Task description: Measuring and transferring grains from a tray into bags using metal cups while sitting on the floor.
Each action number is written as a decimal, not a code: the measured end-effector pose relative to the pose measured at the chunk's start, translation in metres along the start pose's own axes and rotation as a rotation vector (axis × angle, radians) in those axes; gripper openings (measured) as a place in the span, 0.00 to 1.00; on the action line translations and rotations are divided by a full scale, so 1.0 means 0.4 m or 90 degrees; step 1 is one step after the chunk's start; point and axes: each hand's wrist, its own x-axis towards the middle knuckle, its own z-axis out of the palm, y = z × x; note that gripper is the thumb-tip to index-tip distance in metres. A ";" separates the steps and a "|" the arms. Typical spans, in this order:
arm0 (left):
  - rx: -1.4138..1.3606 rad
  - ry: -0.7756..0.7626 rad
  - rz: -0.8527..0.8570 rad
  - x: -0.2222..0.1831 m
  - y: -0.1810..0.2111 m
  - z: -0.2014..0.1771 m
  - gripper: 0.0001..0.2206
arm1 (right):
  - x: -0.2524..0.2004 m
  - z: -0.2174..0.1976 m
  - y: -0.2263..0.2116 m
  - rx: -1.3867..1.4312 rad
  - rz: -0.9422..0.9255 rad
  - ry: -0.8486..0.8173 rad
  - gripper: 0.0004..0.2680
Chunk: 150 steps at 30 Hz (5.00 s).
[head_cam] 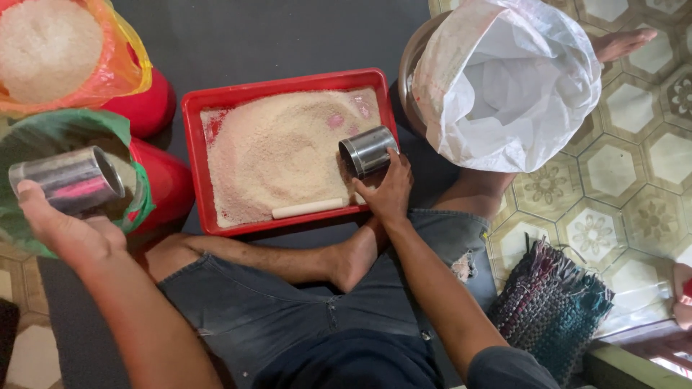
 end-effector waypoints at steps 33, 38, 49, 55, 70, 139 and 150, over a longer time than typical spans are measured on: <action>0.157 -0.048 0.227 -0.018 -0.046 0.013 0.20 | -0.002 -0.005 0.007 0.033 0.015 -0.013 0.40; 0.196 -0.120 0.270 -0.122 -0.030 0.110 0.22 | 0.001 -0.006 0.003 0.056 0.003 -0.002 0.40; 0.297 -0.020 -0.005 -0.248 -0.289 0.194 0.30 | 0.007 0.010 0.018 0.100 0.076 -0.023 0.45; 0.493 0.055 -0.254 -0.192 -0.529 0.122 0.41 | 0.007 0.013 0.016 0.094 0.092 -0.028 0.46; 0.778 -0.219 0.100 -0.316 -0.420 0.139 0.53 | 0.112 0.084 -0.015 0.082 -0.082 0.165 0.42; 0.694 -0.422 0.302 -0.312 -0.482 0.219 0.32 | 0.093 0.123 0.029 0.257 0.275 -0.054 0.54; 0.819 -0.666 0.492 -0.270 -0.572 0.238 0.07 | 0.113 0.047 -0.027 0.422 0.292 -0.014 0.49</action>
